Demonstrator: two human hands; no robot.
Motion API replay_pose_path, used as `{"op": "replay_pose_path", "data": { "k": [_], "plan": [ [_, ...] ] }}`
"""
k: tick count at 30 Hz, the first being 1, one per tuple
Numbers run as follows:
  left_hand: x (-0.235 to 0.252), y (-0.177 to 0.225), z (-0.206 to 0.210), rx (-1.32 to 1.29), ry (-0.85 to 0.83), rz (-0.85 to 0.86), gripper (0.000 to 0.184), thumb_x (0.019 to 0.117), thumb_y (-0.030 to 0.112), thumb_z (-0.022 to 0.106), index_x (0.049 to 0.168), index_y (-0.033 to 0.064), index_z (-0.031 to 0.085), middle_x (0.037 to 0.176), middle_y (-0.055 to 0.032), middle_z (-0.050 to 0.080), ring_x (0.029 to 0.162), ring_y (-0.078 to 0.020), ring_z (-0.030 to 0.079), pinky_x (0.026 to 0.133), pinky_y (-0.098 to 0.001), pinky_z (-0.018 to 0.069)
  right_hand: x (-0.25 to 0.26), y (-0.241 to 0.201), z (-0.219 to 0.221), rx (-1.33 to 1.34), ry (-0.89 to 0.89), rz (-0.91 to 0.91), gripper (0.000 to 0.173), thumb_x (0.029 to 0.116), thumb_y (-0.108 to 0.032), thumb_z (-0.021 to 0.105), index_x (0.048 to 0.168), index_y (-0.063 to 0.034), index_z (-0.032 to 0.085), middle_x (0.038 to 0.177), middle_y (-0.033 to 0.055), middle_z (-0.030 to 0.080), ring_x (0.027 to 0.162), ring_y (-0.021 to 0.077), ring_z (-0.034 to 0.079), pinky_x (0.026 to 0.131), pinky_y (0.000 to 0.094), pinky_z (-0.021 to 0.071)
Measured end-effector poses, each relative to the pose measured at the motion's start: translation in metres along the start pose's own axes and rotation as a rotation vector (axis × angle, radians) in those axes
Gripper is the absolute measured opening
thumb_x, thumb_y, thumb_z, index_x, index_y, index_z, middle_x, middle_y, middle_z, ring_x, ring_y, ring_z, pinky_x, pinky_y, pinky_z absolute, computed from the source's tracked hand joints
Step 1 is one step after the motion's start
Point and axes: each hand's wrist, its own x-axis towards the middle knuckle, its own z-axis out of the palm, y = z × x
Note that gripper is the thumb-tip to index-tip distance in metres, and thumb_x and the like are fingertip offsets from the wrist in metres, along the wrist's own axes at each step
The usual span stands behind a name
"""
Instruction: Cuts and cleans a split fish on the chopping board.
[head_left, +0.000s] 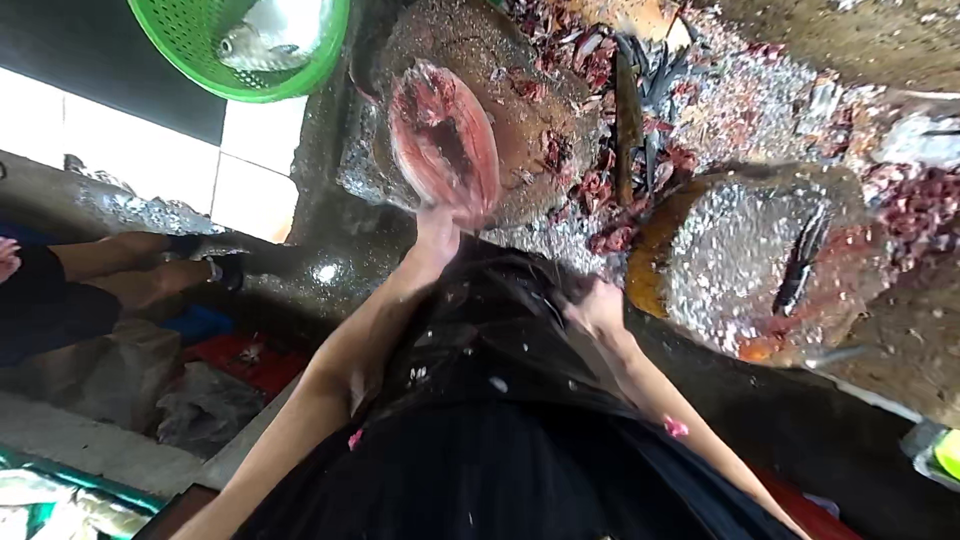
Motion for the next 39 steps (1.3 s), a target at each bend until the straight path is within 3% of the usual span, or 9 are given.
{"op": "replay_pose_path", "data": {
  "k": [7, 13, 16, 19, 24, 29, 34, 37, 39],
  "plan": [
    [0.026, 0.010, -0.003, 0.173, 0.084, 0.047, 0.051, 0.0853, -0.004, 0.068, 0.134, -0.0014, 0.052, 0.121, -0.0197, 0.066, 0.107, -0.0287, 0.068, 0.089, -0.0487, 0.0598, 0.015, -0.067, -0.039, 0.100, 0.252, -0.556, 0.064, 0.0816, -0.052, 0.070, 0.125, -0.0053, 0.071, 0.103, 0.0144, 0.073, 0.092, 0.0323, 0.069, 0.078, 0.0575, 0.0510],
    [0.020, 0.013, -0.005, 0.059, 0.035, 0.036, 0.048, 0.0868, -0.006, 0.063, 0.133, -0.0003, 0.051, 0.118, -0.0191, 0.065, 0.103, -0.0286, 0.068, 0.086, -0.0481, 0.0601, 0.030, -0.069, -0.035, -0.057, -0.017, -0.597, 0.043, 0.0905, -0.029, 0.068, 0.128, -0.0084, 0.070, 0.113, 0.0145, 0.072, 0.097, 0.0344, 0.070, 0.089, 0.0613, 0.0515],
    [0.021, 0.016, -0.012, 0.084, 0.014, 0.024, 0.047, 0.0866, -0.007, 0.063, 0.132, -0.0007, 0.051, 0.118, -0.0187, 0.066, 0.102, -0.0280, 0.069, 0.086, -0.0475, 0.0602, 0.018, -0.051, -0.029, 0.030, 0.182, -0.644, 0.051, 0.0867, -0.039, 0.067, 0.125, -0.0049, 0.071, 0.108, 0.0162, 0.072, 0.092, 0.0325, 0.069, 0.083, 0.0560, 0.0493],
    [0.023, 0.016, -0.010, 0.106, 0.007, 0.013, 0.046, 0.0870, -0.007, 0.063, 0.132, -0.0007, 0.051, 0.117, -0.0184, 0.066, 0.102, -0.0276, 0.069, 0.086, -0.0474, 0.0604, 0.034, -0.066, -0.027, 0.006, 0.234, -0.648, 0.064, 0.0815, -0.052, 0.067, 0.127, -0.0065, 0.070, 0.112, 0.0169, 0.071, 0.096, 0.0336, 0.068, 0.082, 0.0579, 0.0494],
    [0.023, 0.017, -0.009, 0.174, 0.039, 0.007, 0.044, 0.0859, -0.006, 0.064, 0.128, -0.0018, 0.053, 0.116, -0.0184, 0.066, 0.101, -0.0273, 0.069, 0.086, -0.0471, 0.0602, 0.039, -0.073, -0.030, -0.087, 0.102, -0.667, 0.044, 0.0892, -0.021, 0.065, 0.131, -0.0049, 0.068, 0.119, 0.0163, 0.071, 0.100, 0.0353, 0.070, 0.088, 0.0592, 0.0502],
    [0.044, 0.028, -0.011, 0.295, 0.082, 0.060, 0.040, 0.0831, -0.003, 0.074, 0.121, -0.0045, 0.059, 0.109, -0.0184, 0.069, 0.099, -0.0260, 0.070, 0.086, -0.0448, 0.0612, 0.061, -0.104, -0.028, 0.127, 0.125, -0.541, 0.067, 0.0816, -0.056, 0.070, 0.129, -0.0093, 0.068, 0.111, 0.0145, 0.071, 0.097, 0.0340, 0.069, 0.083, 0.0614, 0.0529],
    [0.040, 0.034, -0.021, 0.285, -0.005, 0.060, 0.042, 0.0843, -0.004, 0.068, 0.125, -0.0040, 0.057, 0.113, -0.0191, 0.068, 0.101, -0.0279, 0.070, 0.086, -0.0471, 0.0613, 0.060, -0.103, -0.037, 0.177, 0.054, -0.461, 0.040, 0.0901, -0.026, 0.071, 0.126, -0.0089, 0.070, 0.117, 0.0150, 0.072, 0.103, 0.0348, 0.070, 0.090, 0.0617, 0.0543],
    [0.053, 0.044, -0.025, 0.361, 0.048, 0.088, 0.043, 0.0830, 0.003, 0.076, 0.122, -0.0056, 0.060, 0.112, -0.0191, 0.070, 0.101, -0.0279, 0.071, 0.087, -0.0474, 0.0612, 0.050, -0.062, -0.034, 0.207, 0.132, -0.234, 0.044, 0.0842, -0.039, 0.071, 0.114, -0.0071, 0.072, 0.096, 0.0168, 0.071, 0.080, 0.0382, 0.068, 0.067, 0.0650, 0.0520],
    [0.065, 0.052, -0.024, 0.338, 0.077, 0.101, 0.047, 0.0883, 0.016, 0.080, 0.126, -0.0040, 0.061, 0.115, -0.0177, 0.072, 0.106, -0.0265, 0.071, 0.094, -0.0462, 0.0607, 0.041, -0.063, -0.038, 0.455, 0.064, -0.221, 0.031, 0.0884, -0.030, 0.069, 0.112, -0.0106, 0.074, 0.081, 0.0073, 0.069, 0.062, 0.0230, 0.062, 0.055, 0.0482, 0.0526]
  ]
}}
